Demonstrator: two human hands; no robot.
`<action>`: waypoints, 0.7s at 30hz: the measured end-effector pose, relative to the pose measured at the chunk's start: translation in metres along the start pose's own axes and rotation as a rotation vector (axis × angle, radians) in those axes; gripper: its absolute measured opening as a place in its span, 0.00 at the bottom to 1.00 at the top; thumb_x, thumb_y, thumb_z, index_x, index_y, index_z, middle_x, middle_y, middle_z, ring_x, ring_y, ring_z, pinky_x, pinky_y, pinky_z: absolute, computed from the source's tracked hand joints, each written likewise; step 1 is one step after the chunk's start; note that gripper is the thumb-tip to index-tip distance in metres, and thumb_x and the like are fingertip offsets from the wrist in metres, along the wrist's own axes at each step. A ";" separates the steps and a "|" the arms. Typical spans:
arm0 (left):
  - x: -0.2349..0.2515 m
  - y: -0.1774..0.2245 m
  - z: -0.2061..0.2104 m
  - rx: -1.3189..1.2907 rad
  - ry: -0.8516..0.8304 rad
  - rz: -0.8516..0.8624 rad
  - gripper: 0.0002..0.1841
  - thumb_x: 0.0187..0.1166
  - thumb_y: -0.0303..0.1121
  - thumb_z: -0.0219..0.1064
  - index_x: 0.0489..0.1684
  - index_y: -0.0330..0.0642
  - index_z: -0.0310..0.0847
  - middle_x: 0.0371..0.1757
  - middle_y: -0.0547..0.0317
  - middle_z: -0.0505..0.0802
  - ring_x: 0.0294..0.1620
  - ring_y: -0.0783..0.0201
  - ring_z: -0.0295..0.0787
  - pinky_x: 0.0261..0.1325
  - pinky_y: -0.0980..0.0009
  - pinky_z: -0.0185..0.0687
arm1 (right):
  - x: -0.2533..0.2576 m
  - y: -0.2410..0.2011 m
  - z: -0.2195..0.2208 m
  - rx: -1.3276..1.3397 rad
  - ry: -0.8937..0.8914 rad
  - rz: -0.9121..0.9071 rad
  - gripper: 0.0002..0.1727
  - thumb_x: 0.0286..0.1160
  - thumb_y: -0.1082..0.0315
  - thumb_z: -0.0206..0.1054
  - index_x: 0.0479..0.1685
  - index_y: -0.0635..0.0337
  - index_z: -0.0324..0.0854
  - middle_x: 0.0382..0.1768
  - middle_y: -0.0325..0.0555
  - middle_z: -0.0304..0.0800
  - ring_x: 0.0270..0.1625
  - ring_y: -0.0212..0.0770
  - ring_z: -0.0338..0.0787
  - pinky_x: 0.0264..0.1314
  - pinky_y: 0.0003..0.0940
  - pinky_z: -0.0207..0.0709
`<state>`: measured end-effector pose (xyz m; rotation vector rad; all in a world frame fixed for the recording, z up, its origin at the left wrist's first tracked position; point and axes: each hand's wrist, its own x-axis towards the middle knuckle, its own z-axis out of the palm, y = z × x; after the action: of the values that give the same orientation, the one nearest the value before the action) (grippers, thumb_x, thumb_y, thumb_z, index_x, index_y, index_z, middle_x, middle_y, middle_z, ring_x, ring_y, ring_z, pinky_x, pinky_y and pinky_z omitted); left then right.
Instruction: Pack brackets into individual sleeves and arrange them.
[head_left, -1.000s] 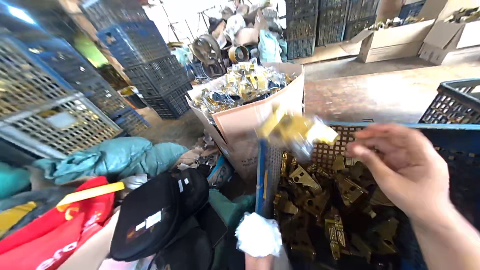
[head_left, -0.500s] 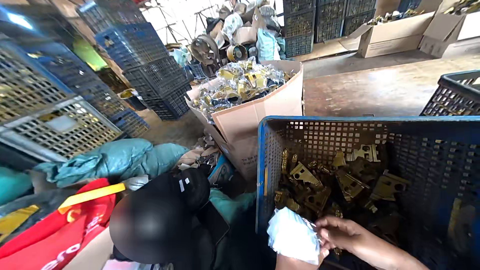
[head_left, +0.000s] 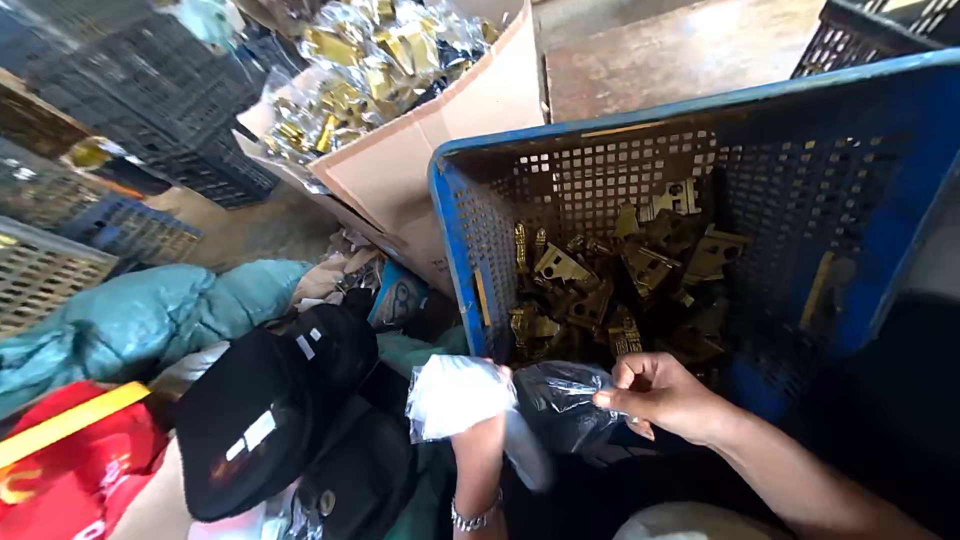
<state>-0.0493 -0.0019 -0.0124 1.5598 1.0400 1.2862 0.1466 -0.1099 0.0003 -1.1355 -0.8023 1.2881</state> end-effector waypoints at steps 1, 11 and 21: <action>-0.009 0.011 0.001 -0.173 -0.175 -0.090 0.23 0.60 0.28 0.82 0.54 0.33 0.82 0.40 0.67 0.95 0.41 0.78 0.92 0.50 0.77 0.90 | 0.001 0.004 0.006 -0.042 0.003 -0.037 0.16 0.61 0.72 0.80 0.20 0.47 0.75 0.15 0.24 0.82 0.14 0.18 0.77 0.17 0.16 0.73; -0.007 -0.027 -0.025 0.243 -0.233 0.140 0.21 0.55 0.30 0.81 0.40 0.20 0.85 0.39 0.51 0.95 0.46 0.77 0.91 0.57 0.78 0.84 | 0.077 0.002 -0.049 -0.762 -0.025 0.191 0.16 0.76 0.64 0.75 0.47 0.72 0.83 0.38 0.56 0.89 0.37 0.44 0.89 0.47 0.40 0.84; -0.008 -0.013 -0.010 -0.212 0.110 -0.184 0.16 0.64 0.20 0.75 0.49 0.36 0.80 0.39 0.71 0.94 0.45 0.77 0.92 0.55 0.75 0.90 | 0.174 0.079 -0.063 -1.380 -0.069 0.365 0.46 0.68 0.75 0.78 0.89 0.67 0.58 0.84 0.67 0.63 0.84 0.70 0.65 0.82 0.72 0.53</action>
<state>-0.0614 -0.0047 -0.0254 1.2181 1.0521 1.3192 0.2083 0.0419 -0.1166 -2.3958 -1.6830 0.9631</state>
